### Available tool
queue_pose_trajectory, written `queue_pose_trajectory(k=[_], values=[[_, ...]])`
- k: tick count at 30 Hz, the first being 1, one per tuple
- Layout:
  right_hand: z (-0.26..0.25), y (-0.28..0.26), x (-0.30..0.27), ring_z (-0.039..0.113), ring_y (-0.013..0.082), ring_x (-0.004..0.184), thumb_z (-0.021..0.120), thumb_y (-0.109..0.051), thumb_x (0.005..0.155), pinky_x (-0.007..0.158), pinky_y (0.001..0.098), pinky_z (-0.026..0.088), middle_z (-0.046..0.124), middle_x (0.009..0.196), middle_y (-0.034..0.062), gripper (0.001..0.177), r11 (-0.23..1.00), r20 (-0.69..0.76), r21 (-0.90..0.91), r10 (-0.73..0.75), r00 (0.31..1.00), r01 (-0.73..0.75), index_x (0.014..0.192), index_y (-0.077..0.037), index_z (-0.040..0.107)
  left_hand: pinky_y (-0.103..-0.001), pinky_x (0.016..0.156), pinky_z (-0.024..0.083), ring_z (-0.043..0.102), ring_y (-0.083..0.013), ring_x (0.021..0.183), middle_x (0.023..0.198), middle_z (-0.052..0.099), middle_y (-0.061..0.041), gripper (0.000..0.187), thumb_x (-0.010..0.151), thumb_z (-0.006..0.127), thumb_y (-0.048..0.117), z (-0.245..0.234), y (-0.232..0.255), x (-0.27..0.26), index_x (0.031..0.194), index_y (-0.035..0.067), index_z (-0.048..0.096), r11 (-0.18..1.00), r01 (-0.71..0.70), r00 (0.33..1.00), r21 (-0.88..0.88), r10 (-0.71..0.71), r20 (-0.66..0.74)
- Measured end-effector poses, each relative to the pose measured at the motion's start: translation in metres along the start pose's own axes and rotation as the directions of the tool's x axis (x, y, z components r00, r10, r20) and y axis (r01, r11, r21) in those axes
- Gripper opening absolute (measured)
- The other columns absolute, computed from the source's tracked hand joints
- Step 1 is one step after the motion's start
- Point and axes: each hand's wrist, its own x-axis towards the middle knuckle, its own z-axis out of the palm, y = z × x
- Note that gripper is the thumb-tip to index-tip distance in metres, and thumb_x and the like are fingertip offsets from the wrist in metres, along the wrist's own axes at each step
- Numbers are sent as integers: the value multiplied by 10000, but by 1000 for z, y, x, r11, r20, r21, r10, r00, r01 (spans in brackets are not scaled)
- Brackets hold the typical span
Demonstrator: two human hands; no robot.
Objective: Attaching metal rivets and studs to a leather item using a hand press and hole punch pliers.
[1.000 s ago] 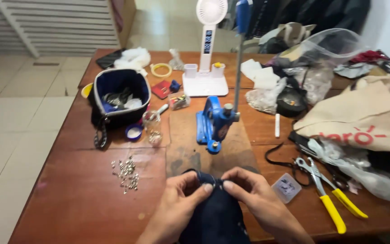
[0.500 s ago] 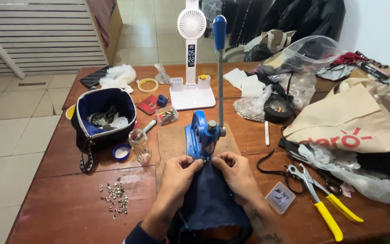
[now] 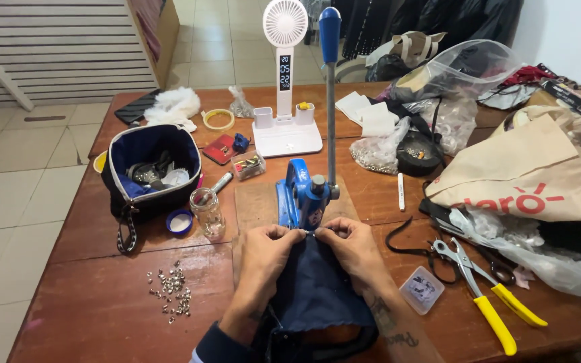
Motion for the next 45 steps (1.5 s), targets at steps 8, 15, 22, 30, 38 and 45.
queue_pose_trajectory(k=[8,15,22,30,38,45], values=[[-1,1,0,634,73,688,773,-64,856,619,208,498,729,801,32,104,1000,7,21,-13,1000,13,916,11,732,-235,520,480,582,-53,630,1064,638,34,288,687,819,108,1,-1,-8,964,54,763,921,-379,924,-94,370,-94],[-5,3,1,648,70,726,775,-72,850,664,207,516,738,823,31,111,999,22,6,-37,999,37,917,10,743,-250,604,495,591,-89,659,994,751,-4,236,777,836,133,-10,0,-14,995,46,812,883,-449,893,135,447,46],[-12,4,5,619,77,784,772,-112,889,717,221,498,715,857,13,145,997,70,-73,3,998,2,958,14,754,-287,612,513,616,-145,659,975,735,-37,267,774,840,162,-11,5,-15,1004,34,794,848,-502,865,171,493,91],[-14,-139,25,633,174,1077,627,-279,984,940,332,548,647,1159,70,376,944,23,40,-328,944,327,1272,-42,584,-295,642,518,627,-157,685,1011,718,-69,270,804,823,167,-12,-3,-10,1032,28,784,830,-538,843,149,527,109],[33,-253,66,644,220,1046,473,-600,1081,975,490,593,590,1114,108,699,911,130,211,-385,914,354,1310,55,554,-324,686,543,674,-220,749,1035,713,-92,251,814,806,184,-11,-2,-16,1024,47,792,855,-503,864,123,496,88],[30,-232,-72,447,175,600,445,-183,1212,782,432,538,451,790,74,249,549,38,50,-836,548,834,1003,-50,448,-325,712,553,707,-231,809,1012,708,-91,220,829,791,176,-11,-4,-20,1014,58,797,866,-496,867,62,491,83]])
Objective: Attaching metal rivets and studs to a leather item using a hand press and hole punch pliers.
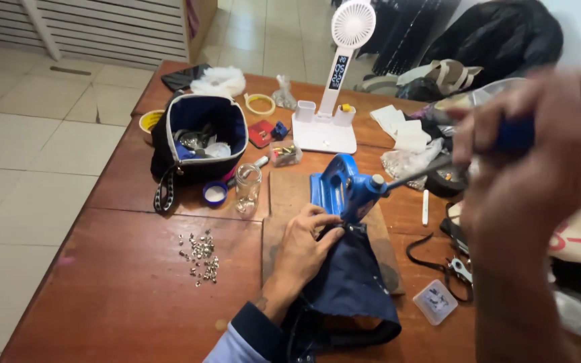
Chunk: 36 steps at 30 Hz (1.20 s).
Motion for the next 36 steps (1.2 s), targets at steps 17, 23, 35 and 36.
queue_pose_trajectory(k=[17,23,35,36], values=[[-14,66,-155,442,172,517,586,-306,1047,959,476,560,392,761,39,318,820,-148,-316,-539,829,477,985,-124,332,-329,719,549,702,-225,803,998,702,-83,196,829,776,176,-1,2,8,988,62,792,1000,10,1000,-13,-10,-13],[7,47,-181,391,142,580,483,-5,999,1150,445,467,290,702,12,258,749,-165,-629,-390,906,208,843,-117,311,-342,723,537,690,-240,809,980,697,-98,189,843,767,177,-2,9,3,987,59,797,1000,-18,999,-5,19,27],[47,12,-111,530,151,599,553,-146,1103,1060,499,519,412,751,44,346,815,-197,-313,-558,806,488,847,-36,348,-352,781,541,702,-271,864,976,708,-110,183,843,778,155,-2,4,7,985,39,784,997,-64,998,51,63,11],[42,9,-86,516,151,591,545,-156,1110,967,469,507,420,761,46,314,846,-198,-304,-507,839,439,877,-42,369,-353,774,539,703,-270,863,979,707,-110,187,836,782,153,-1,3,18,987,43,787,996,-76,997,44,75,10]])
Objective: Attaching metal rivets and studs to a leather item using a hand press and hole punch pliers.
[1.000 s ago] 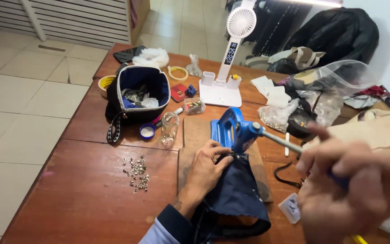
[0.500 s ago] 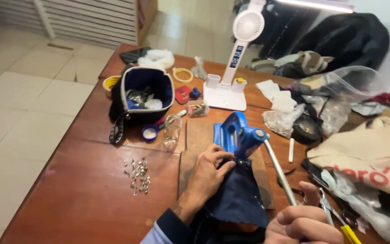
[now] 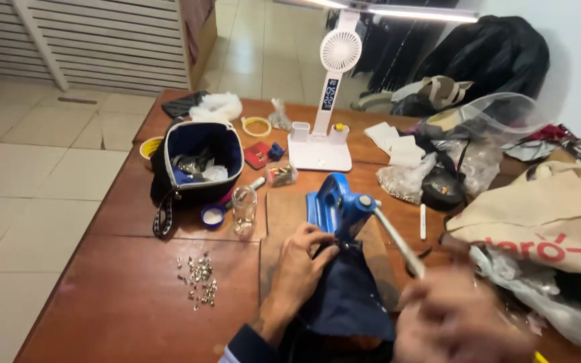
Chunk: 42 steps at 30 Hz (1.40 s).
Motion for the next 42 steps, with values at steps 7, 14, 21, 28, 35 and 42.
queue_pose_trajectory(k=[7,14,21,28,35,42], values=[[26,124,127,635,171,817,375,-364,1171,750,328,528,593,920,65,312,882,392,-71,455,800,-467,1213,-78,494,-333,718,535,673,-227,796,1003,707,-81,199,812,802,161,3,1,-10,982,58,794,998,65,998,3,-65,5],[1,156,80,715,220,1037,287,-479,1097,908,383,533,671,1201,66,478,545,440,-205,793,421,-813,1482,-198,323,-330,674,518,623,-213,707,996,694,-82,342,748,835,161,-4,20,-14,1074,76,775,994,89,995,62,-86,-49],[-95,110,-73,665,97,771,660,-305,940,691,257,536,738,867,7,281,346,453,-571,889,66,-744,1049,-54,722,-308,687,531,646,-153,726,829,716,-96,311,728,896,163,3,-5,-33,929,6,717,926,376,919,30,-369,-135],[-128,-3,-112,645,94,824,727,-126,904,739,258,520,700,893,27,194,52,410,-305,908,-82,-951,1062,-14,709,-279,801,584,728,-121,840,898,794,-37,215,787,788,30,-26,39,-114,997,-6,757,653,533,840,-538,-485,243],[-156,-43,-123,710,155,946,740,-77,866,871,306,547,739,951,90,229,95,330,-402,943,-47,-911,1081,-28,676,-283,781,589,732,-116,822,862,808,-53,177,829,791,52,-32,47,-163,979,-41,805,665,617,786,-420,-536,308],[-109,-44,-8,403,406,1468,615,-172,985,1213,532,265,569,1424,199,456,903,911,-106,256,323,-417,1389,-10,480,-282,765,604,807,-154,838,834,797,-67,144,794,855,127,-34,82,-167,887,53,774,997,44,945,-62,-21,326]])
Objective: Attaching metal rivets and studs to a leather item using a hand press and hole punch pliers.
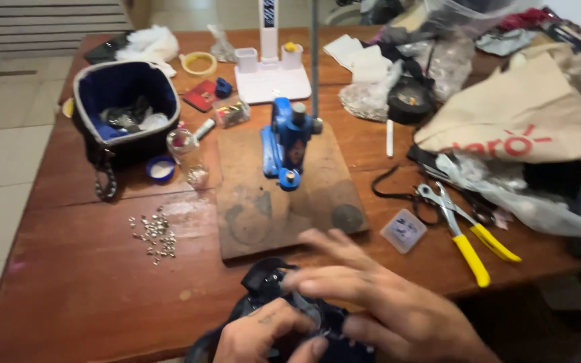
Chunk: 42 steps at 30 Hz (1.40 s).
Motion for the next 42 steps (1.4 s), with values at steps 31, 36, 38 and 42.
queue_pose_trajectory(k=[31,36,38,42], values=[[88,41,-77,671,276,931,824,-100,787,853,378,569,662,933,79,269,912,-281,-354,106,954,-206,996,-74,656,-365,693,595,775,-260,795,829,771,-66,154,788,847,203,20,-41,-6,906,124,789,959,-10,996,284,-16,88],[91,48,-96,624,244,864,655,-60,932,801,349,543,585,942,106,117,885,-137,10,462,876,-465,1016,-51,574,-345,685,605,785,-256,777,823,778,-85,150,790,836,200,18,-34,2,886,96,788,980,79,988,184,-102,118],[92,47,-92,608,217,817,613,-60,972,767,324,537,571,928,99,61,824,-109,123,566,818,-554,1008,-54,564,-336,678,606,790,-248,769,818,783,-90,155,790,832,204,16,-27,10,882,87,787,979,135,980,153,-154,124],[98,52,-91,604,186,837,537,-95,999,784,310,524,584,952,91,47,848,-346,130,524,778,-513,1011,-50,544,-297,650,601,800,-173,721,782,798,-84,189,791,821,224,17,-29,23,894,67,791,966,252,952,62,-259,162]])
